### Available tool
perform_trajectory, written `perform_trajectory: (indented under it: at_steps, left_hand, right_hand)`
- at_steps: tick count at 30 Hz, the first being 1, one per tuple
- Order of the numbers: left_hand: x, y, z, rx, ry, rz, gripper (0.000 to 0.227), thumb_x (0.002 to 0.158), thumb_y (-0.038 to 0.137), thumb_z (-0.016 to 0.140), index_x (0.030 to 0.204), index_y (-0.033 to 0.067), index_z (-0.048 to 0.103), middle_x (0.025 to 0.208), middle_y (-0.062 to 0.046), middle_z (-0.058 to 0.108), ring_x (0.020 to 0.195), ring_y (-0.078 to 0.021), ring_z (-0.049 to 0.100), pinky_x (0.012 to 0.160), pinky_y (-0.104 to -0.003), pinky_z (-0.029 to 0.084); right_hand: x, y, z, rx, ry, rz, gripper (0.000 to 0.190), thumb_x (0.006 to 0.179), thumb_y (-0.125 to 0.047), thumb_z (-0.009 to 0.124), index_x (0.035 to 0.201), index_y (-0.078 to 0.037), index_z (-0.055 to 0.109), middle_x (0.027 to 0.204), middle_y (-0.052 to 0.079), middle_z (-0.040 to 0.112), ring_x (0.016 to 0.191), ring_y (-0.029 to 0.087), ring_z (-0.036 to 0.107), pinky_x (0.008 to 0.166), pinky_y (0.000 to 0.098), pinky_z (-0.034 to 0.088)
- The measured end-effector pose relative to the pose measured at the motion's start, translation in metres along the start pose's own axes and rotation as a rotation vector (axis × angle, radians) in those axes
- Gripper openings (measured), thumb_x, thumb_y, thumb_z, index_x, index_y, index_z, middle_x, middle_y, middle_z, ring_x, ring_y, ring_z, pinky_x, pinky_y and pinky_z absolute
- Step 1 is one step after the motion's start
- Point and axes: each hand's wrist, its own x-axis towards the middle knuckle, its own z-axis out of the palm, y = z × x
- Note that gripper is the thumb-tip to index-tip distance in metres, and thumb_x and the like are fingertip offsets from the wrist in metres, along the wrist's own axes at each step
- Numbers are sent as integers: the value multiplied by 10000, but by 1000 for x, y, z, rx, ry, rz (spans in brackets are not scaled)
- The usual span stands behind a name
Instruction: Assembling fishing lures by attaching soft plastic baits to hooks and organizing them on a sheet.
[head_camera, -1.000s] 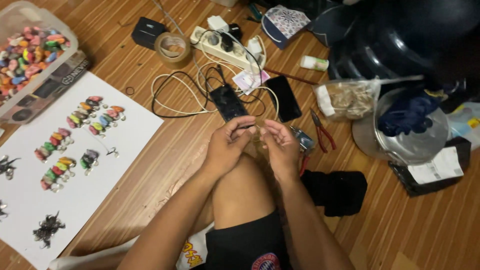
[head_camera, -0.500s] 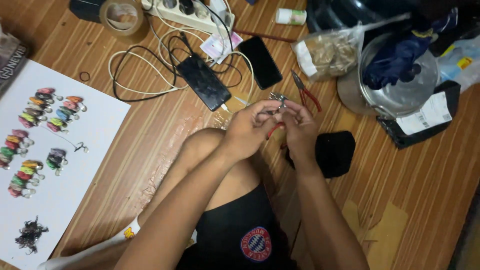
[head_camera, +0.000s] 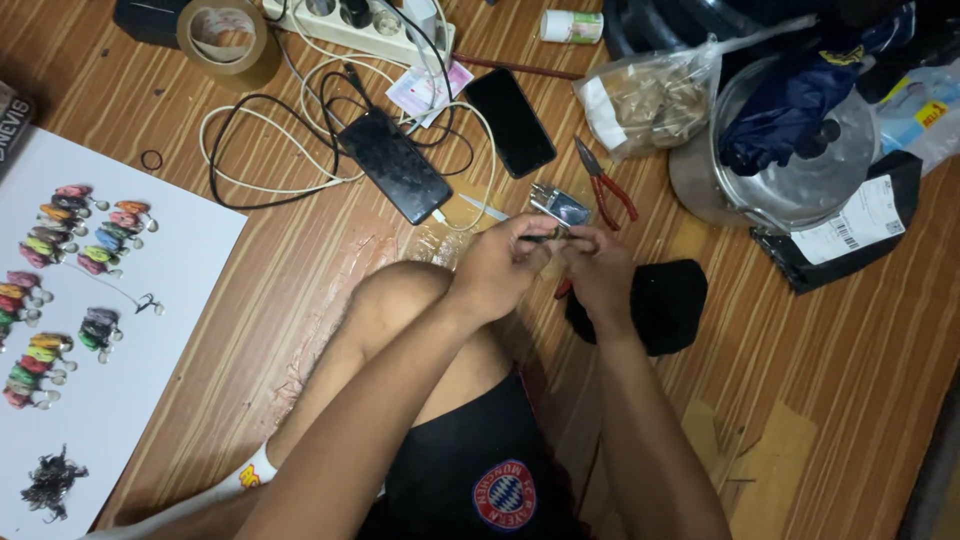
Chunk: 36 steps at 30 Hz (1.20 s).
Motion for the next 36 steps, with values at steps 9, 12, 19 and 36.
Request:
perform_trajectory:
  at_steps: [9,12,19,36]
  left_hand:
    - [10,-8,3,94,7,-69,319,906,132,712,1223,169,725,1222,-148,747,1061,-278,751,869,-378,629]
    - [8,-3,1,91,10,-87,321,918,144,699,1237,170,718,1231,-152,742,1087,-286,742,908,-396,613]
    - [10,-6,2,101,33,-82,328,919,146,685,1244,183,709,1231,-155,740,1095,-295,740,931,-428,604]
    - [7,-2,-1,-133,221,-93,156,959,159,591,956,119,742,764,-58,721,650,-144,689,676,-292,611]
  right_hand:
    - [30,45,2,-796,44,-64,207,763,-321,842,917,-246,727,792,-40,737,821,188,750,739,322,616]
    - [26,33,0,-766,-66,-25,166,816,-158,774,915,-153,641,801,50,724,770,261,749,730,349,609]
    - [-13,-22,4,-608,-18,-41,122,830,-64,697,832,-128,593,773,90,699,530,233,706,510,301,589]
    - [23,26,30,-334,-51,-608,238,761,36,756,944,-116,758,846,117,741,713,248,740,538,288,557]
